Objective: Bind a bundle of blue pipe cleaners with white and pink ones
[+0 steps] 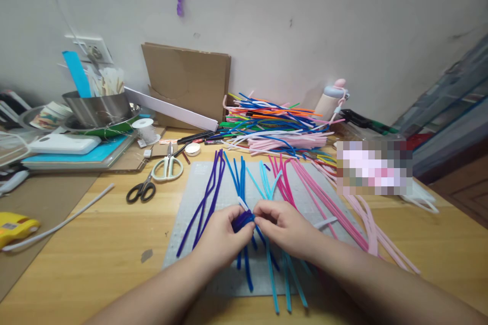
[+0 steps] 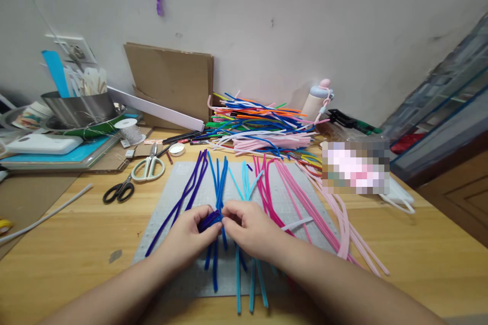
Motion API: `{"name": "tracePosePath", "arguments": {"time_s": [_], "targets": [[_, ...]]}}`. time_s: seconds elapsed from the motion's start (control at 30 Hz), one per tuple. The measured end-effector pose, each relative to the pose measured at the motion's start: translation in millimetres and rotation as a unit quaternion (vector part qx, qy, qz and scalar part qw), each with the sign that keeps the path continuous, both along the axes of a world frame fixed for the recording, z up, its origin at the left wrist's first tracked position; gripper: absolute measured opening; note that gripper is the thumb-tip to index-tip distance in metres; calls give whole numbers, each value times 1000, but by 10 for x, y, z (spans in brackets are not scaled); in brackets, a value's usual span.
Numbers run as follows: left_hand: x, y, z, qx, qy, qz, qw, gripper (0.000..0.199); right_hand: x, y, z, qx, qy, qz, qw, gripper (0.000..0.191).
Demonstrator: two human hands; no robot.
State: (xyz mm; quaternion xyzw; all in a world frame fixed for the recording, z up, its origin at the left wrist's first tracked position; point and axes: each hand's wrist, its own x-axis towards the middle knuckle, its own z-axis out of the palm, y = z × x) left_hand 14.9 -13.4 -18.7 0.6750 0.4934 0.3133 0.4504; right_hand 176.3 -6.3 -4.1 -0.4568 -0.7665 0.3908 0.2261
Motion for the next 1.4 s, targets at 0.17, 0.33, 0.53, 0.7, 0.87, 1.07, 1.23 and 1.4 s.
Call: {"name": "tracePosePath", "arguments": {"time_s": [0.17,0.33,0.53,0.7,0.87,1.07,1.23,1.4], "targets": [[-2,2,-2,-3,4,-6,1000,18,12,8,-6,-28,9,3,1000,12],[-6,-6,2,-6,7,-9,1000,15,19,9,-13,-19,6,15,1000,12],[-1,-9,16,-2,6,-9,1000,13,2,3,-13,-24,13,14,1000,13],[-4,-12,53,-29,-24,-12,999,13,7,3,-10,-20,21,31,999,14],[-9,2,89,-78,-67,-23,994,12,0,1,-4,-30,36,39,998,14],[-25,12,71,-113,-100,-19,988,8,-8,-14,9,-16,40,47,998,15],[-8,17,59,-127,-110,-8,986,9,-5,-9,6,-1,19,43,999,15],[-25,59,18,-78,-141,7,987,10,29,-2,45,80,-62,36,994,13]]}}
